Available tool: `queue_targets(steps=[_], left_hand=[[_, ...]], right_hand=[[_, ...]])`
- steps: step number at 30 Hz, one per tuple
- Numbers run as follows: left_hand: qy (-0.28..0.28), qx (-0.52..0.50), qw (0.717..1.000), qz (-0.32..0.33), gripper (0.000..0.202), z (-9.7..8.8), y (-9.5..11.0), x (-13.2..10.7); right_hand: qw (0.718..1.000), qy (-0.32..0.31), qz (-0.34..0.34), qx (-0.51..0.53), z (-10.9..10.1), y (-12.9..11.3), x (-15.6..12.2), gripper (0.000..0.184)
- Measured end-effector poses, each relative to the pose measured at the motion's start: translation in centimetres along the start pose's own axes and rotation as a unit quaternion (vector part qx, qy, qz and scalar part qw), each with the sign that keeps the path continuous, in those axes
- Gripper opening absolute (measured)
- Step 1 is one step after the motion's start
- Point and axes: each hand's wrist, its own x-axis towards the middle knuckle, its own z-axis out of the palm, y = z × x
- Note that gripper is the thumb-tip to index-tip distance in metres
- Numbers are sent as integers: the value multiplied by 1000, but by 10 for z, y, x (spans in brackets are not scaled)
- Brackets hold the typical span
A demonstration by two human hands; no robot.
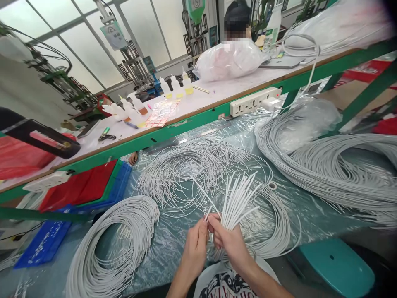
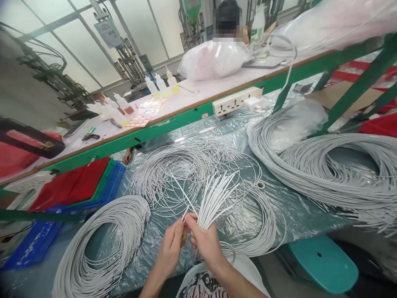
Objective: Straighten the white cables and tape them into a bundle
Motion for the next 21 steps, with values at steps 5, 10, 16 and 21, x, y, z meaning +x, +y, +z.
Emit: queue_targets(steps=[5, 10, 16, 21], left_hand=[[-44, 53, 997, 28, 43, -4, -7, 1], [-82, 22, 996, 30, 40, -8, -15, -1], [30, -193, 981, -6, 32, -12, -9, 5], [122, -419, 899, -47, 26, -24, 26, 23]], right_hand=[[1000, 26, -1, 13, 1, -12, 0, 48], [1000, 24, -1, 7, 0, -15, 0, 54], [1000, 5, 14, 12, -1, -9, -4, 58], [995, -79, 56, 13, -2, 8, -18, 60]])
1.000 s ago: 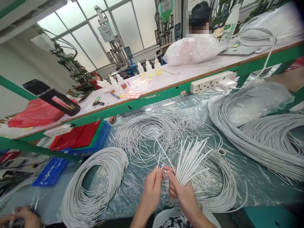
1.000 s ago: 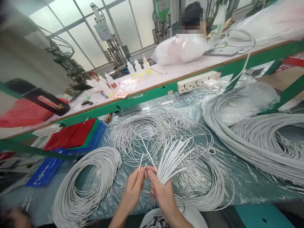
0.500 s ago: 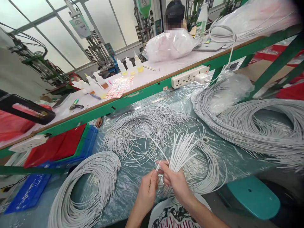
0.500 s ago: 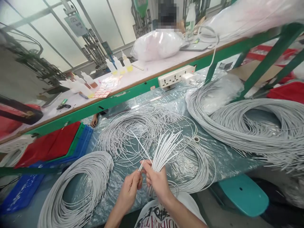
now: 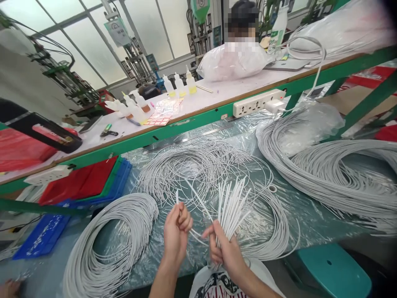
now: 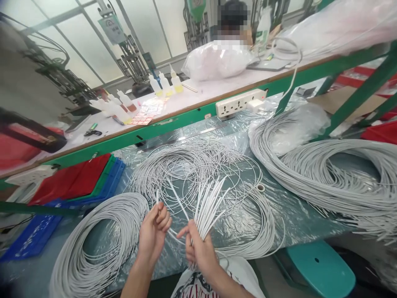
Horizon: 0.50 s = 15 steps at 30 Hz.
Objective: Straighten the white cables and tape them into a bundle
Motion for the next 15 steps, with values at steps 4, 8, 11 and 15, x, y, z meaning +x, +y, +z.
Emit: queue_targets(steps=[4, 8, 11, 15], left_hand=[[30, -60, 998, -15, 28, 17, 9, 7], [64, -11, 994, 85, 39, 28, 7, 8], [88, 19, 986, 140, 36, 31, 7, 8], [110, 24, 981, 161, 36, 32, 9, 10]], right_hand=[[999, -27, 17, -29, 3, 11, -6, 63], [998, -28, 15, -48, 5, 10, -7, 63], [997, -32, 21, -60, 5, 8, -8, 63], [996, -35, 25, -76, 4, 12, -8, 63]])
